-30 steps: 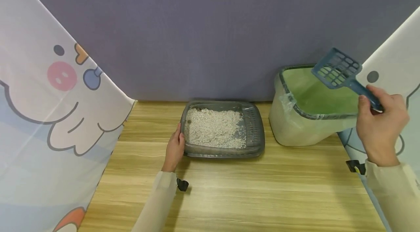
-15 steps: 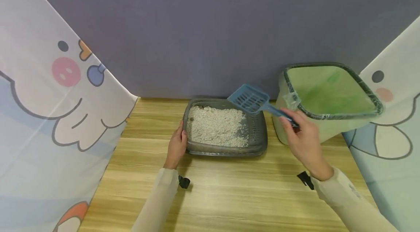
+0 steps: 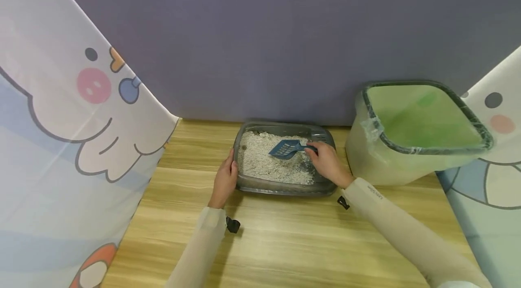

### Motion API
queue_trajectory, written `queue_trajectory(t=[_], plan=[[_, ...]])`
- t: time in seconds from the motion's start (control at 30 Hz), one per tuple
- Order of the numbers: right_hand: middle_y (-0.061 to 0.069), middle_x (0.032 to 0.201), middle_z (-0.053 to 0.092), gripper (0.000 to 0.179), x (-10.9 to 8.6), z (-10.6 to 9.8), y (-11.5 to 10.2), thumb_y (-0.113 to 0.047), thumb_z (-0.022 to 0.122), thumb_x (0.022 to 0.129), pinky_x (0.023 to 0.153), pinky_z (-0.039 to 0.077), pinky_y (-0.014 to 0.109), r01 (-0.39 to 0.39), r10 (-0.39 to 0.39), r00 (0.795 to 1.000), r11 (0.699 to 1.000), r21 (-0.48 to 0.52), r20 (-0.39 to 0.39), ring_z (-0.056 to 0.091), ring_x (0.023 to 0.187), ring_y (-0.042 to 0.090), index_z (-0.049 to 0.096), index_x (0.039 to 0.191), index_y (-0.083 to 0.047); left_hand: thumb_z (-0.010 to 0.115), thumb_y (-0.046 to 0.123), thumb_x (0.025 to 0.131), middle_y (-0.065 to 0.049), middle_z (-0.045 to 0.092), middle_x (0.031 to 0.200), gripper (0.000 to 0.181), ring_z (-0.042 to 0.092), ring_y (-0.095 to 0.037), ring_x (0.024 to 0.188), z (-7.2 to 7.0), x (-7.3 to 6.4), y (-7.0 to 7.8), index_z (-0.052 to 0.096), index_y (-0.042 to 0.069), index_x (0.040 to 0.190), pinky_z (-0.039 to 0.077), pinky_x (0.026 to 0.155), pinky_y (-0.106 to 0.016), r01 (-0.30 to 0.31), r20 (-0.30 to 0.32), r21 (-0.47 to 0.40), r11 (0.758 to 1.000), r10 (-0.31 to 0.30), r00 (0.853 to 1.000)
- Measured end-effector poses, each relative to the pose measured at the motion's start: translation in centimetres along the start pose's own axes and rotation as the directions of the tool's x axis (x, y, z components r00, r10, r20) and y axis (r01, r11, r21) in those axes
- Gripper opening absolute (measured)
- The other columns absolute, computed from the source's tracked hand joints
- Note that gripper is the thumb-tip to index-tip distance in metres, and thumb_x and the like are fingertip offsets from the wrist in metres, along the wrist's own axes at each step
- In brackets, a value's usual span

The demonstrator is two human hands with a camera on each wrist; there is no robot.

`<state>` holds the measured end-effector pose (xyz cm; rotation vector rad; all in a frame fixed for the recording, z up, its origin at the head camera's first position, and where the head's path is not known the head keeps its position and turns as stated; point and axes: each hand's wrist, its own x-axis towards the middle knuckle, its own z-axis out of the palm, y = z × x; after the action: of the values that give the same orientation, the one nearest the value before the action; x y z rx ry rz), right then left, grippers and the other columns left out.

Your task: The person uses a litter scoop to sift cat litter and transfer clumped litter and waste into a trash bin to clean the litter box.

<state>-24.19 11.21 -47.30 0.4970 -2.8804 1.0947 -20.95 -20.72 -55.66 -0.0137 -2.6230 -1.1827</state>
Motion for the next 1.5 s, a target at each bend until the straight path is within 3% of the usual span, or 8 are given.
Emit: queue_trajectory(t=[0.2,0.3,0.43,0.53,0.63,0.73,0.87,1.5], plan=[[0.016,0.077,0.056,0.042,2.8,1.2,1.4,-0.022,0.047,0.101,0.058,0.041,0.037,-0.072,0.075,0.991,0.997,-0.031,0.106,0.038,0.039,0.015,0.05,0.133,0.006,0.042,0.019,0.101,-0.02,0.047,0.137,0.048,0.046,-0.036,0.122,0.2,0.0,0.2,0.036,0.008,0.147,0.038,0.097,-0.051,-0.003,-0.004,-0.009,1.0,0.003,1.0],[0.012,0.061,0.055,0.042,4.0,1.6,1.5,-0.019,0.047,0.101,0.051,0.04,0.035,-0.123,0.127,0.978,0.992,-0.037,0.168,0.037,0.037,0.014,0.048,0.134,0.006,0.041,0.021,0.101,-0.02,0.047,0.137,0.047,0.046,-0.036,0.123,0.3,0.0,0.3,0.036,0.008,0.147,0.037,0.098,-0.05,-0.011,-0.005,-0.005,1.0,0.011,1.0],[0.013,0.061,0.058,0.04,5.6,1.8,1.5,-0.017,0.046,0.101,0.046,0.038,0.032,-0.158,0.168,0.955,0.986,-0.059,0.246,0.037,0.038,0.012,0.048,0.134,0.006,0.041,0.021,0.101,-0.02,0.047,0.137,0.047,0.046,-0.035,0.123,0.3,0.1,0.1,0.037,0.007,0.146,0.037,0.099,-0.049,-0.015,-0.019,0.0,1.0,0.015,1.0],[0.019,0.089,0.064,0.037,6.5,1.7,1.6,-0.014,0.045,0.101,0.052,0.04,0.034,-0.158,0.174,0.948,0.984,-0.082,0.265,0.043,0.046,0.015,0.05,0.132,0.004,0.041,0.02,0.101,-0.02,0.047,0.137,0.047,0.046,-0.035,0.123,0.3,0.1,0.1,0.037,0.008,0.146,0.037,0.099,-0.049,-0.016,-0.025,-0.004,1.0,0.016,1.0],[0.021,0.118,0.056,0.034,7.1,1.5,2.0,-0.012,0.044,0.101,0.063,0.042,0.038,-0.161,0.187,0.943,0.98,-0.114,0.275,0.053,0.067,0.022,0.05,0.131,0.002,0.04,0.021,0.101,-0.02,0.047,0.137,0.047,0.046,-0.035,0.122,0.3,0.2,0.1,0.036,0.008,0.147,0.038,0.098,-0.05,-0.021,-0.018,0.0,1.0,0.021,1.0],[0.02,0.126,0.049,0.033,7.5,1.5,2.3,-0.012,0.044,0.101,0.073,0.041,0.042,-0.169,0.199,0.938,0.977,-0.128,0.285,0.055,0.092,0.029,0.049,0.131,-0.001,0.04,0.021,0.102,-0.02,0.047,0.137,0.047,0.046,-0.035,0.122,0.2,0.2,0.1,0.036,0.009,0.147,0.038,0.098,-0.05,-0.016,-0.01,0.005,1.0,0.016,1.0],[0.021,0.129,0.048,0.032,7.9,1.7,2.1,-0.012,0.044,0.101,0.079,0.042,0.045,-0.145,0.173,0.943,0.982,-0.117,0.285,0.053,0.106,0.033,0.048,0.131,-0.001,0.04,0.021,0.102,-0.019,0.047,0.138,0.047,0.045,-0.035,0.123,0.2,0.1,0.1,0.036,0.01,0.147,0.037,0.099,-0.049,-0.001,-0.009,0.007,1.0,0.001,1.0],[0.016,0.12,0.052,0.027,9.0,5.2,0.6,-0.008,0.049,0.099,0.079,0.045,0.045,0.018,-0.008,0.979,0.999,-0.047,0.201,0.057,0.098,0.03,0.052,0.126,-0.005,0.04,0.022,0.101,-0.021,0.052,0.131,0.048,0.049,-0.037,0.118,0.3,0.2,0.1,0.033,0.015,0.148,0.038,0.097,-0.049,0.014,-0.009,0.016,1.0,-0.013,1.0]])
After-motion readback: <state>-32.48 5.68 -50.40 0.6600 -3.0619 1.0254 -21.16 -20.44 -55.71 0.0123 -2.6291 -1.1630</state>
